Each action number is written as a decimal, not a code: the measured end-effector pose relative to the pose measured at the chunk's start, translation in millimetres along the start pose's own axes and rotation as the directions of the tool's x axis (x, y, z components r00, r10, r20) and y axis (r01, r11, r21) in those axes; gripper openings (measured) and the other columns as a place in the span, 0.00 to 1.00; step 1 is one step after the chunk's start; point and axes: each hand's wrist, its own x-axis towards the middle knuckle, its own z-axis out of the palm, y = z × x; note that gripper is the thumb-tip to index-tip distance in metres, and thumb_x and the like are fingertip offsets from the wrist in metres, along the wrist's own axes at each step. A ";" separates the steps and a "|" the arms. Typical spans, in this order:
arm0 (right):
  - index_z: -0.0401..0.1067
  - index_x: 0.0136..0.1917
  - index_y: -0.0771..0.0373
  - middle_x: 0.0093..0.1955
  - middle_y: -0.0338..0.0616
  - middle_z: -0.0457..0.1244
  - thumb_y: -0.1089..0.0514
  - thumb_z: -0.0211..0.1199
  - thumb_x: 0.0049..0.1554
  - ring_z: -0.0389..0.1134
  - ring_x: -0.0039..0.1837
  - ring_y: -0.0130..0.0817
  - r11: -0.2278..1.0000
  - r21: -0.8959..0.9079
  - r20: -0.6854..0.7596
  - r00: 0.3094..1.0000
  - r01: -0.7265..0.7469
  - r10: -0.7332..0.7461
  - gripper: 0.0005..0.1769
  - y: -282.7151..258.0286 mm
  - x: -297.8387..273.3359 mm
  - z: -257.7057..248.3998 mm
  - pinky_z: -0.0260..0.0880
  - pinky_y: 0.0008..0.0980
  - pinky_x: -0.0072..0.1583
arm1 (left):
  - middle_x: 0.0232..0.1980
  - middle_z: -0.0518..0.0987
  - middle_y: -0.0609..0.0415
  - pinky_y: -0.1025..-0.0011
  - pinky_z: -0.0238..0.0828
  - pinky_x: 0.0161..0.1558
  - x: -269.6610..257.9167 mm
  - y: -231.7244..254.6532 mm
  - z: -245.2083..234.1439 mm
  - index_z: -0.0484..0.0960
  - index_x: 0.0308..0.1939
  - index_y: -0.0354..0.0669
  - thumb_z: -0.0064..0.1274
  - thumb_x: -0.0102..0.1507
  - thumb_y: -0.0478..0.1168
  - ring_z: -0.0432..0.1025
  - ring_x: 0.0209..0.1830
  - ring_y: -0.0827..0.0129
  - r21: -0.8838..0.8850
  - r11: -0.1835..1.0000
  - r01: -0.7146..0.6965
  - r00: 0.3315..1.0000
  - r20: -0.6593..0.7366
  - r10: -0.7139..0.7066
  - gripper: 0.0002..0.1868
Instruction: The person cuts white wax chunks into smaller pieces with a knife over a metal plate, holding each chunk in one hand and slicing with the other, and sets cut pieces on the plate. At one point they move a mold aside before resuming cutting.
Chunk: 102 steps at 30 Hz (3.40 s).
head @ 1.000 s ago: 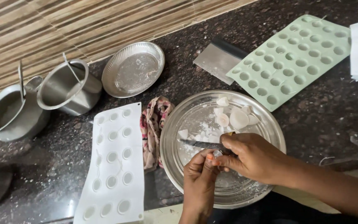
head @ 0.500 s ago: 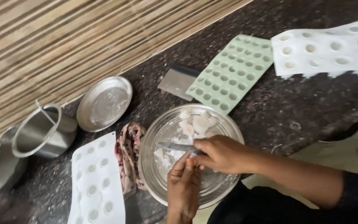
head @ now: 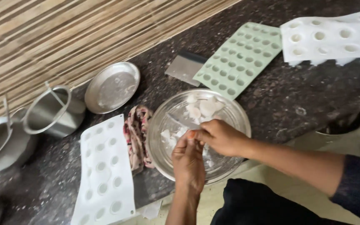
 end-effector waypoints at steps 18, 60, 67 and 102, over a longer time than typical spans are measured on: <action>0.74 0.34 0.67 0.26 0.53 0.65 0.35 0.55 0.60 0.68 0.29 0.39 0.985 -0.131 0.134 0.983 -0.110 0.127 0.33 18.5 40.9 -37.3 0.66 0.41 0.37 | 0.47 0.83 0.51 0.68 0.73 0.58 29.9 -17.3 23.0 0.80 0.48 0.34 0.53 0.67 0.37 0.77 0.49 0.68 -0.139 0.990 0.037 0.990 -0.128 -0.055 0.09; 0.79 0.48 0.63 0.28 0.38 0.58 0.37 0.47 0.65 0.56 0.31 0.29 0.785 0.217 0.360 0.795 -0.580 0.488 0.30 8.7 68.1 24.5 0.59 0.36 0.37 | 0.36 0.79 0.56 0.73 0.67 0.39 55.9 20.6 -26.5 0.78 0.41 0.40 0.53 0.69 0.45 0.69 0.33 0.74 -0.032 0.996 0.082 0.993 -0.087 -0.084 0.11; 0.75 0.42 0.62 0.30 0.36 0.65 0.39 0.49 0.64 0.62 0.32 0.24 0.895 0.043 0.175 0.885 -0.444 0.431 0.27 -11.1 70.1 15.0 0.66 0.31 0.39 | 0.39 0.82 0.54 0.71 0.72 0.44 58.9 29.9 -25.5 0.76 0.45 0.40 0.56 0.66 0.37 0.74 0.38 0.72 -0.055 0.998 0.024 0.994 -0.108 -0.030 0.08; 0.67 0.36 0.65 0.27 0.47 0.63 0.41 0.59 0.61 0.66 0.31 0.35 0.977 -0.180 -0.004 0.993 -0.119 0.120 0.25 -13.8 52.7 14.7 0.63 0.40 0.36 | 0.39 0.83 0.54 0.73 0.72 0.44 56.6 23.7 -44.6 0.81 0.42 0.38 0.57 0.65 0.38 0.74 0.37 0.73 -0.193 0.948 0.252 0.966 0.112 -0.234 0.06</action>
